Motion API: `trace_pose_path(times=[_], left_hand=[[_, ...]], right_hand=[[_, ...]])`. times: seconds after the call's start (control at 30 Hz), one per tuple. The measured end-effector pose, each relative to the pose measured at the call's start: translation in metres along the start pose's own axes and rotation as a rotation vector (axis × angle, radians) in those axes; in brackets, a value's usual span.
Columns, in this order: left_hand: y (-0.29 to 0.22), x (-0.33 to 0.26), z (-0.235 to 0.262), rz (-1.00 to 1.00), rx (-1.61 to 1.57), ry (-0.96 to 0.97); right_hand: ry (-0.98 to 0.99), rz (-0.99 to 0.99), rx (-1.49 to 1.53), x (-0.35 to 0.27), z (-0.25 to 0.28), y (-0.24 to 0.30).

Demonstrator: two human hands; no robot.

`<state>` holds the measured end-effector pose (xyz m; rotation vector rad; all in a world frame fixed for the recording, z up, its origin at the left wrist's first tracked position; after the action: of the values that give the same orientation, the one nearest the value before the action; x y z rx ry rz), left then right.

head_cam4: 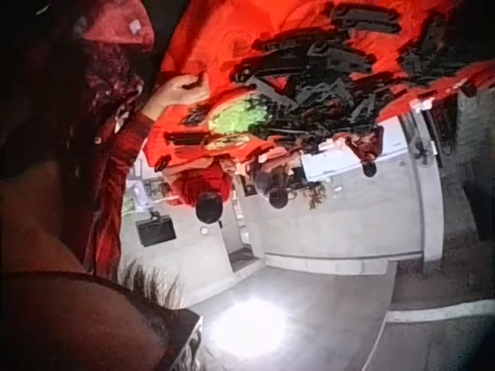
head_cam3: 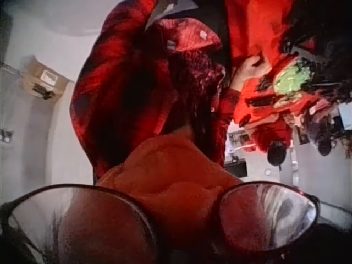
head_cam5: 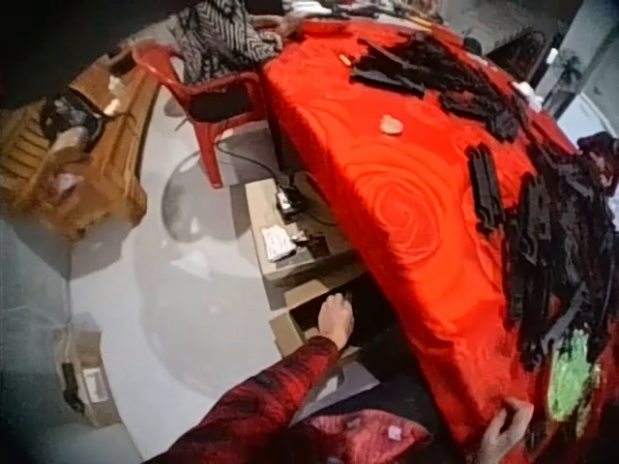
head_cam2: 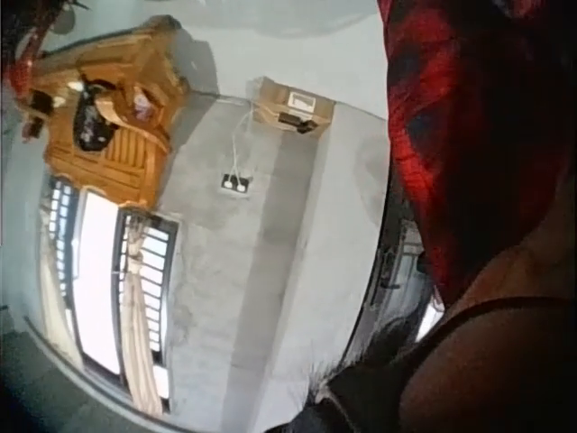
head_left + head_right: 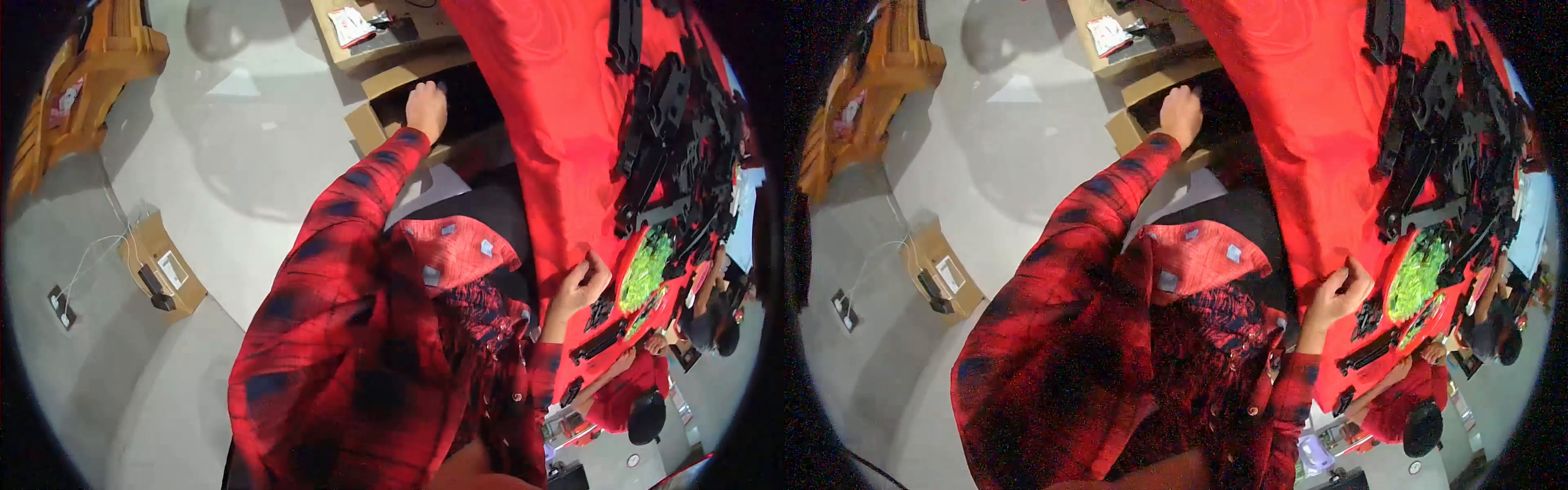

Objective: The person assembles black plastic toy gun parts by hand, including the toy gun frame and plastic magazine parts.

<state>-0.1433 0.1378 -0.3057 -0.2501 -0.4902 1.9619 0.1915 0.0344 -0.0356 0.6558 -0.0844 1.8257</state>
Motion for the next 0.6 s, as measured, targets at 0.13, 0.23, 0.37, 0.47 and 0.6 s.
trace_pose_path(times=[0.13,0.23,0.37,0.47,0.6], left_hand=[[-0.008,0.014,-0.01,0.024,-0.07,-0.094],[-0.016,0.022,-0.007,0.05,-0.208,-0.108],[-0.013,0.043,-0.024,0.036,-0.213,-0.099],[-0.012,0.051,-0.036,0.016,-0.105,-0.019],[-0.011,0.041,-0.036,-0.121,-0.073,-0.093]], right_hand=[[0.042,-0.016,0.011,-0.004,0.001,-0.004],[0.061,0.011,-0.041,-0.004,0.003,-0.007],[0.044,-0.03,-0.029,-0.001,0.0,-0.003],[0.008,0.047,-0.026,0.002,0.0,-0.001],[0.047,0.063,-0.055,-0.001,0.0,-0.006]])
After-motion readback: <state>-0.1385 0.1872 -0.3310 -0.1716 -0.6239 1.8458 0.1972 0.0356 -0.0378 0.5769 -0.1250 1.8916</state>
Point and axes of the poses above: each hand's wrist, its own x-axis towards the middle knuckle, its own z-axis out of the back of the hand, y = z × x, the point moved 1 cm from there along x, towards the middle knuckle, and after that the axes turned 11 degrees about z, right-handed, at the moved point
